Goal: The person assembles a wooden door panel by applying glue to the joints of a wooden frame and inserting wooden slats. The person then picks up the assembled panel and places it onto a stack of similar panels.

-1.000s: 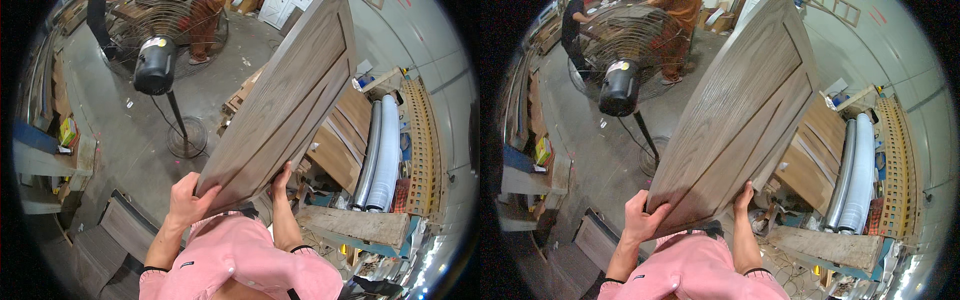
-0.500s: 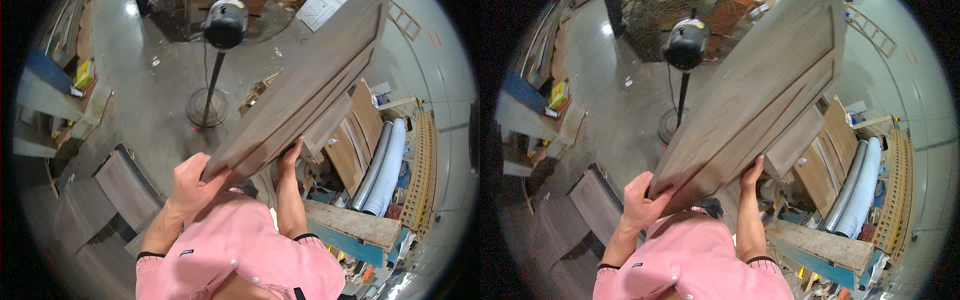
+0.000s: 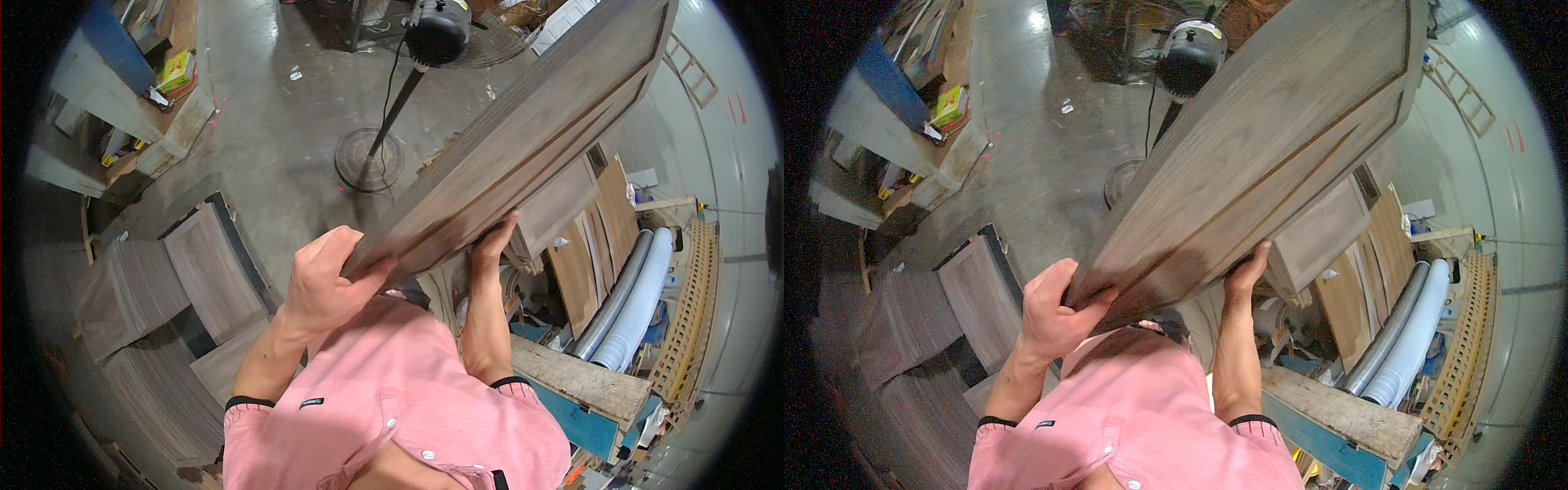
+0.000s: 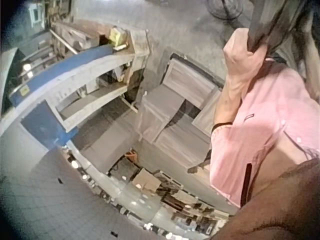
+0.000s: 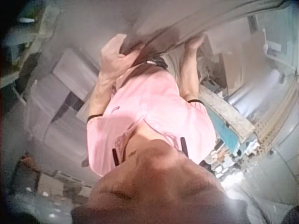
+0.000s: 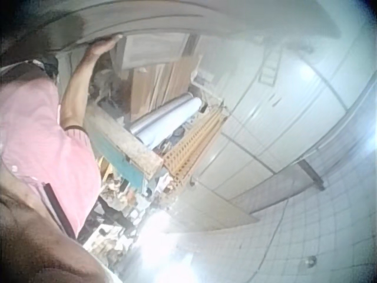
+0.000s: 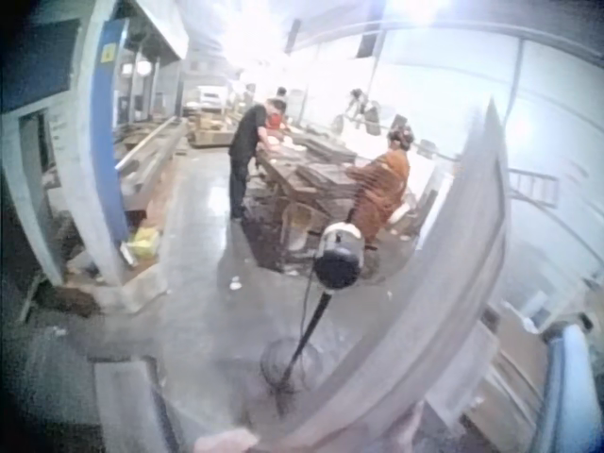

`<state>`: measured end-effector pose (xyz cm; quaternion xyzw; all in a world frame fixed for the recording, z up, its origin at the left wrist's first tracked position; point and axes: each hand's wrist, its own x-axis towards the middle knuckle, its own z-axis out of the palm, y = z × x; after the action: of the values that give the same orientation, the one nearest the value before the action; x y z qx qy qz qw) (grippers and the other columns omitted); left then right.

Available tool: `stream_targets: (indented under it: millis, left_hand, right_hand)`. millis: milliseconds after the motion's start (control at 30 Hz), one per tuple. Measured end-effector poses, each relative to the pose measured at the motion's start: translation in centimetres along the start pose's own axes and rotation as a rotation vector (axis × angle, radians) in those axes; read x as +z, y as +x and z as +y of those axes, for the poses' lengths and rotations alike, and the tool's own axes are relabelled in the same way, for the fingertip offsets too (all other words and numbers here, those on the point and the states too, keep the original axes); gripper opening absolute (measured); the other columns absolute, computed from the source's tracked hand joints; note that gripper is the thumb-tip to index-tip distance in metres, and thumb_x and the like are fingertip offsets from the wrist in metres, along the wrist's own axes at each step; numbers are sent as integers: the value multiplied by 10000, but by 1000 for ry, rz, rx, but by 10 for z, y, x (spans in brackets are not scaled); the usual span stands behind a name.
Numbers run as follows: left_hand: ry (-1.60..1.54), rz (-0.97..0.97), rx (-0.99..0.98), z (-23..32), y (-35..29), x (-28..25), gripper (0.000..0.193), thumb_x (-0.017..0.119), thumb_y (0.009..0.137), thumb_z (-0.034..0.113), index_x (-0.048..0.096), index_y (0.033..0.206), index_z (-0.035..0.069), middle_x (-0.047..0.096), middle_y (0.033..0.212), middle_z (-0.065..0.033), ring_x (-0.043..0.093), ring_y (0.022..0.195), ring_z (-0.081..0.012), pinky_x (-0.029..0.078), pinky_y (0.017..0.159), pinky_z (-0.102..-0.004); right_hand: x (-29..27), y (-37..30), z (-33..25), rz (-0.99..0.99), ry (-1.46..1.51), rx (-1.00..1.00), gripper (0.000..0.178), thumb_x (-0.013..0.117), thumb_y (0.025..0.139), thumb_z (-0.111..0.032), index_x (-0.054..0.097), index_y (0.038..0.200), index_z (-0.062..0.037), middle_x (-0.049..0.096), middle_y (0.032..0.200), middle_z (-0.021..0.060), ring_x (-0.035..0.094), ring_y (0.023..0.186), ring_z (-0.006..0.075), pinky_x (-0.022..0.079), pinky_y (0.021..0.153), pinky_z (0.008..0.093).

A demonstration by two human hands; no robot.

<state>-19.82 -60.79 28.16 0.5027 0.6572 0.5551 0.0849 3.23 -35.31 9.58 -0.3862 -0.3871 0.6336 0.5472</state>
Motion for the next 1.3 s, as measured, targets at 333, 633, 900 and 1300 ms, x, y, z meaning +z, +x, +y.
stream_targets:
  millis: [333,633,900,1300]
  left_hand:
    - [134,37,-220,-6,-1,-5,565,896,705,248,548,1100,42,662,947,-144,662,836,-344,524,713,-419]
    - [253,159,-542,-68,-7,13,943,927,659,335,395,1372,19,574,1299,-204,578,1202,-394,471,992,-467]
    - [182,190,-732,-82,-27,-2,1039,914,683,411,324,1386,-76,535,1315,-314,544,1247,-427,451,1036,-458]
    - [-349,640,-557,-147,-73,-87,551,691,951,398,546,1247,-43,650,1196,-148,569,1174,-184,451,989,-344]
  right_hand:
    - [9,-24,-21,76,-29,-28,732,568,992,-526,454,1418,58,519,1408,164,504,1276,324,385,1076,468]
    - [-15,-44,-26,140,-299,-229,409,635,995,-429,612,969,-22,615,969,12,542,900,149,437,838,316]
    - [30,-54,-49,0,-476,-293,375,645,999,-386,618,1029,-12,626,951,1,545,879,116,448,807,288]
    - [59,-44,14,-459,-517,-352,421,675,973,-375,623,1133,11,627,1025,31,565,895,172,462,811,336]
